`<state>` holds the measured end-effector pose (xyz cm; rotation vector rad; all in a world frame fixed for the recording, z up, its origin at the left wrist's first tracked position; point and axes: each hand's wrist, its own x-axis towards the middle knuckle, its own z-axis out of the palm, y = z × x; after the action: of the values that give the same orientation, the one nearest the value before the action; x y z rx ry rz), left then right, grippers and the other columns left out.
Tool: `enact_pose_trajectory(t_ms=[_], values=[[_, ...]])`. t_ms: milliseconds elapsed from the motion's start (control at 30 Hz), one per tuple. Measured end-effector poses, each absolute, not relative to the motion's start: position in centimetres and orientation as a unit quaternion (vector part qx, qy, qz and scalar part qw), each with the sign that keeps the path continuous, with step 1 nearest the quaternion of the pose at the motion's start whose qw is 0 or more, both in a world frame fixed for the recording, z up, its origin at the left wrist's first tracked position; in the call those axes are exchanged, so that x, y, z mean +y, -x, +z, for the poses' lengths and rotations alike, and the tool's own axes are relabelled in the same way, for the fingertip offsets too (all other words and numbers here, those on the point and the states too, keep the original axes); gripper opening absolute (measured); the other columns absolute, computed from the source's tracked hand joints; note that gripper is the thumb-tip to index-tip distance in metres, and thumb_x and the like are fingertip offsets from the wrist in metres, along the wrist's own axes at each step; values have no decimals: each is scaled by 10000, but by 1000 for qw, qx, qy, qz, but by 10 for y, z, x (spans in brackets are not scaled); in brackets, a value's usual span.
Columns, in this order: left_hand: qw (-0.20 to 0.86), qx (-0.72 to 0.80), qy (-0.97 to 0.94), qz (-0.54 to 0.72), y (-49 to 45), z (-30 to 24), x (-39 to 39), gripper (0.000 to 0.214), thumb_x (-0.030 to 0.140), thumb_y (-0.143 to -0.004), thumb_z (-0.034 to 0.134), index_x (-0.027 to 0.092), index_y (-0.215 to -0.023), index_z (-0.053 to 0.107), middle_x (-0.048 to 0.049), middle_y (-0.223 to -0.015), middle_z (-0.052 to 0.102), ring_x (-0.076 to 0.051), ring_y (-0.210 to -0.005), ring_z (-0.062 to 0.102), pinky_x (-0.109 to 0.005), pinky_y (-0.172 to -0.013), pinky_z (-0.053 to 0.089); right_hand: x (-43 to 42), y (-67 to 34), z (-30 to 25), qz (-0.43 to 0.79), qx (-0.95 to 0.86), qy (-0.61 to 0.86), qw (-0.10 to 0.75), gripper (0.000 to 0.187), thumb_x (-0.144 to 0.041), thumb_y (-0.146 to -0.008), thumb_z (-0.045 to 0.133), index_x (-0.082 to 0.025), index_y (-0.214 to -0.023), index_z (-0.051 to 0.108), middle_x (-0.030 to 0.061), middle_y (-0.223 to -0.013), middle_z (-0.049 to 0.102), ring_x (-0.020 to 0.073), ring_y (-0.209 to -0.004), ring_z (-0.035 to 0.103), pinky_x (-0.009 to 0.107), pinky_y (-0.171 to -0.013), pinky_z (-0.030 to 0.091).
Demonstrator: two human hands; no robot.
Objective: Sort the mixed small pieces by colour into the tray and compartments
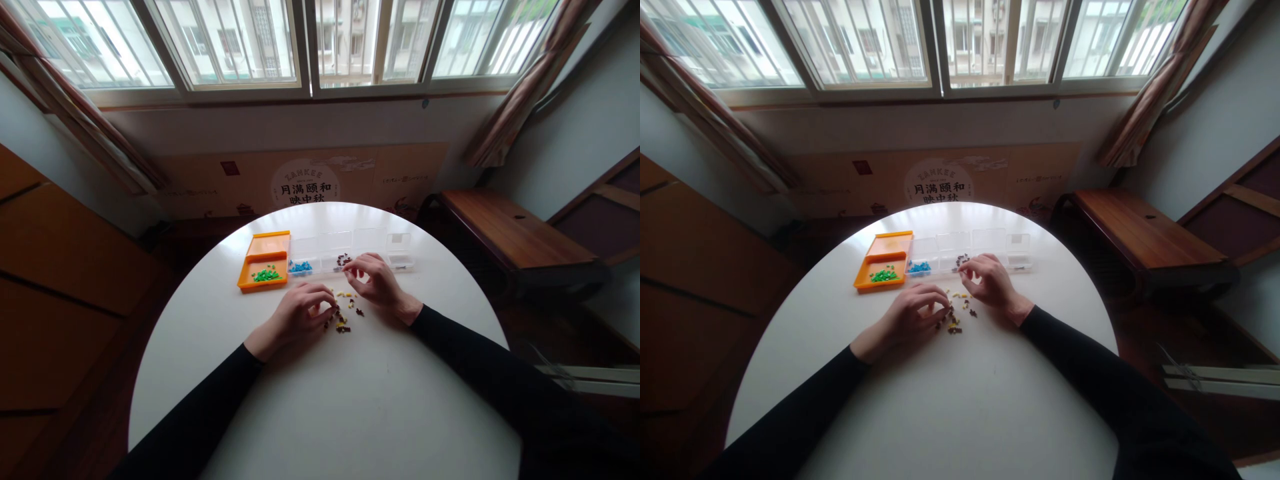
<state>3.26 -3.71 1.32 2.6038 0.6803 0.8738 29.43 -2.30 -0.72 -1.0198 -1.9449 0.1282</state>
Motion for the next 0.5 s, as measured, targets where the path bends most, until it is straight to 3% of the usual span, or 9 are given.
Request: enact_pose_trajectory(t_ms=[100, 300, 500], values=[[150, 234, -910, 306, -33, 12, -37, 82, 206, -1020, 713, 248, -1012, 783, -29, -1024, 839, -180, -858, 771, -348, -904, 560, -23, -294, -7, 52, -788, 410, 457, 104, -168, -983, 694, -253, -984, 754, -14, -816, 723, 183, -770, 668, 388, -924, 504], [151, 280, -887, 334, -32, 7, -35, 58, 241, -1056, 707, 234, -1029, 758, -19, -902, 805, -178, -791, 721, -331, -837, 545, -27, -292, -2, 73, -816, 359, 446, 123, -157, -997, 673, -256, -1005, 745, -15, -824, 717, 177, -782, 670, 383, -931, 517], [240, 295, -848, 368, -31, 6, -29, 120, 294, -1081, 691, 207, -1054, 768, -41, -952, 801, -166, -815, 713, -281, -767, 554, -31, -290, 0, 92, -864, 265, 418, 131, -194, -995, 704, -271, -1097, 731, -5, -861, 755, 200, -831, 706, 398, -960, 542]])
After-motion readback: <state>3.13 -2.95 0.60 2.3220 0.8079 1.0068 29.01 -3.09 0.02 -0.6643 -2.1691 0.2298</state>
